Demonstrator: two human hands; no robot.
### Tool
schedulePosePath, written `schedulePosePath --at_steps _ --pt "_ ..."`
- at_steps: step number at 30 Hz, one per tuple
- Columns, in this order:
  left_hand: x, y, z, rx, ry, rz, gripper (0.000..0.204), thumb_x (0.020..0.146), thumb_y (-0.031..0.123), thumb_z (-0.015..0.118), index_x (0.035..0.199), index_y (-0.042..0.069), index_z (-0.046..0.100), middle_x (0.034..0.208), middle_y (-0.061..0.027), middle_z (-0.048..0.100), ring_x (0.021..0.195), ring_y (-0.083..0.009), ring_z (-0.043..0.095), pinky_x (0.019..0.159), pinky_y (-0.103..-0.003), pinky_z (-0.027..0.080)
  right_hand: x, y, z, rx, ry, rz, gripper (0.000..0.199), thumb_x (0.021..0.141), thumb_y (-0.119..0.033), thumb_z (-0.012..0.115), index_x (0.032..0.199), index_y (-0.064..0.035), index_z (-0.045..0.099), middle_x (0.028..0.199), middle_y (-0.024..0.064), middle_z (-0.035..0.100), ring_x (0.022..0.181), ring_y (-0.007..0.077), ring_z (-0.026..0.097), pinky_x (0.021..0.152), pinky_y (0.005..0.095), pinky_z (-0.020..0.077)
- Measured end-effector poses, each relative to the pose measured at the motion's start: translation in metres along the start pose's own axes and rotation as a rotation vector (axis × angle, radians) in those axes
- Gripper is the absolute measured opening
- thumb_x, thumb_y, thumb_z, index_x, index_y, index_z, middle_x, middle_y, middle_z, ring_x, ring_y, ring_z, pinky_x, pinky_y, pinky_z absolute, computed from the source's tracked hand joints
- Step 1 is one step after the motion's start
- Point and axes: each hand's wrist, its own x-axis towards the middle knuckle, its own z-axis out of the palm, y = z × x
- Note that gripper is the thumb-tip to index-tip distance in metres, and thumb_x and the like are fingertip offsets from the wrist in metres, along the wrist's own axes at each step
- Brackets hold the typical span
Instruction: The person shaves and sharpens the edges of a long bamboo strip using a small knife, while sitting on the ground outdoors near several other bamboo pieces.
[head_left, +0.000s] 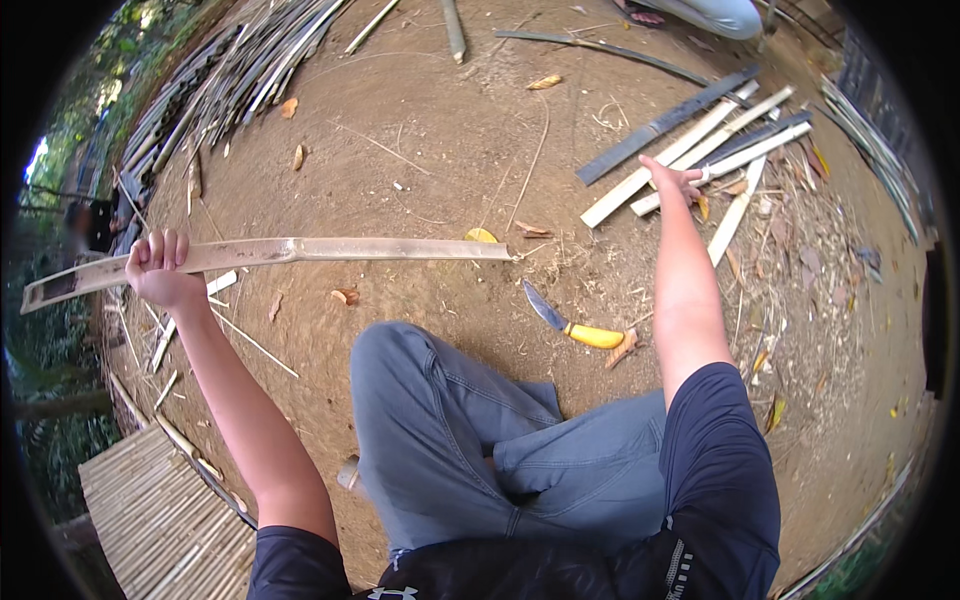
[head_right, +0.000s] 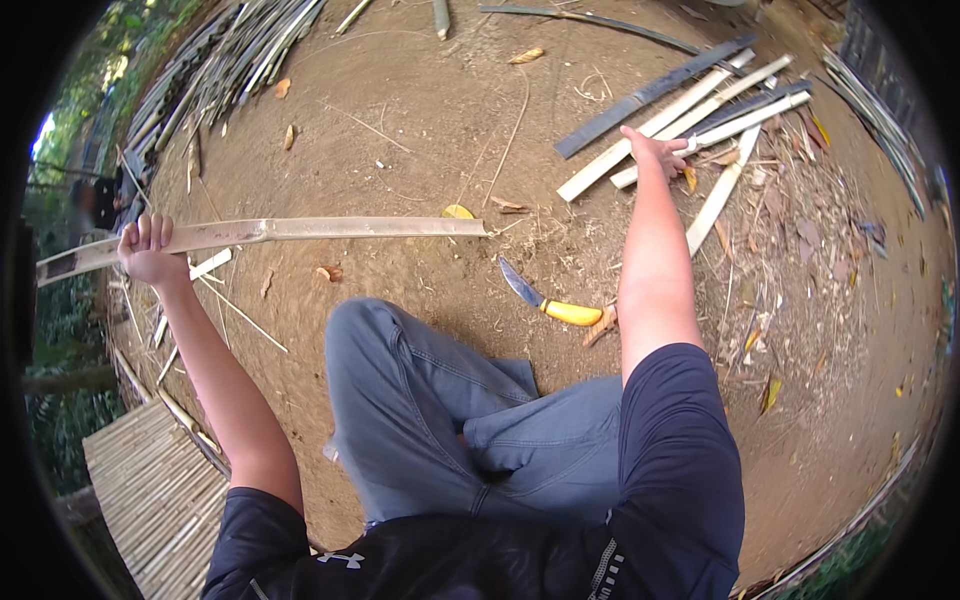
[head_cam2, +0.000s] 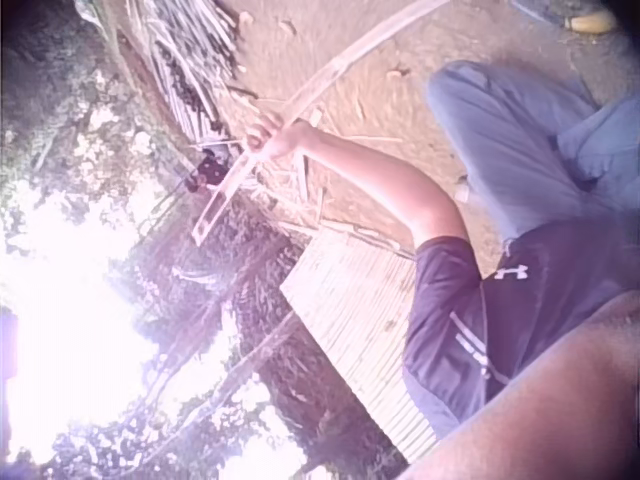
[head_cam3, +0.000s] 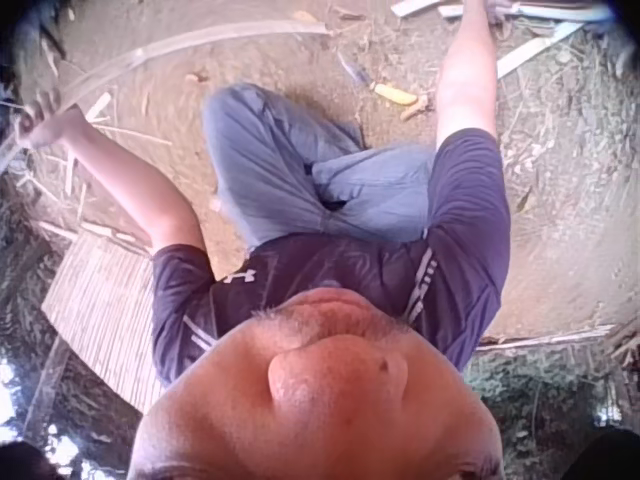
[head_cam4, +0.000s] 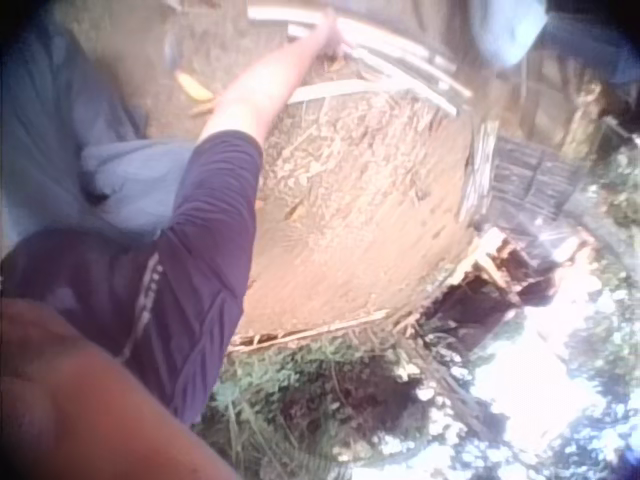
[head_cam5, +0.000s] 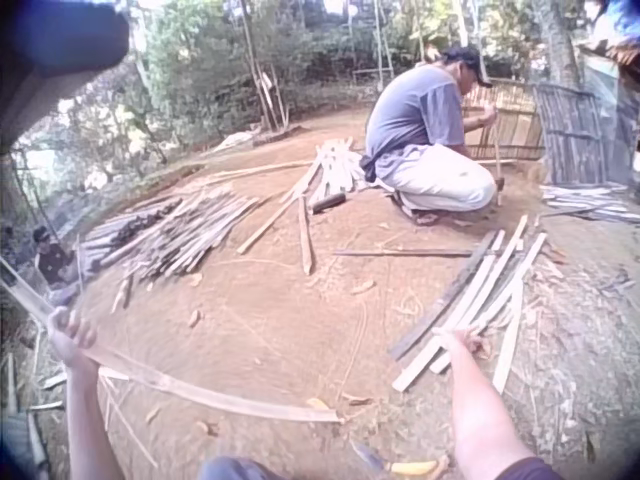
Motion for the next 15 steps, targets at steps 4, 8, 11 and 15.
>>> schedulePosePath --at_steps 4,8,11,15 --pt "0.004 -0.006 -0.003 0.051 -0.03 0.05 0.024 0.093 0.017 0.033 0.069 0.014 0.033 0.056 0.0021 0.026 0.048 -0.0097 0.022 0.044 -0.026 0.024 0.006 -0.003 0.0 0.029 0.001 0.0 0.127 0.067 -0.05 0.084 0.15 -0.0092 -0.002 0.138 0.0301 0.033 0.122 0.0439 0.051 0.1 0.0517 0.0473" --pt "0.007 0.008 -0.017 0.02 -0.11 0.004 0.025 0.092 0.018 0.033 0.068 0.013 0.033 0.057 0.0017 0.026 0.048 -0.0104 0.024 0.044 -0.026 0.023 -0.02 -0.008 -0.013 0.074 0.048 0.07 0.122 0.068 -0.039 0.085 0.149 -0.0105 -0.003 0.14 0.0327 0.034 0.11 0.0415 0.061 0.097 0.0414 0.0533" --pt "0.01 0.005 -0.01 0.057 -0.084 0.026 0.025 0.092 0.018 0.033 0.068 0.013 0.032 0.057 0.0009 0.027 0.048 -0.0105 0.024 0.045 -0.025 0.023 -0.005 0.007 -0.029 0.246 0.031 0.012 0.12 0.066 -0.022 0.087 0.148 -0.0092 0.0 0.137 0.0348 0.041 0.11 0.039 0.062 0.098 0.0411 0.0535" --pt "0.011 0.007 0.004 0.061 -0.093 0.025 0.024 0.093 0.018 0.034 0.069 0.013 0.032 0.059 0.0001 0.028 0.048 -0.0107 0.024 0.045 -0.025 0.023 0.053 0.044 -0.045 0.532 0.147 -0.006 0.11 0.059 -0.002 0.078 0.143 0.0015 0.008 0.093 0.02 0.062 0.065 0.0245 0.063 0.058 0.0348 0.0532"
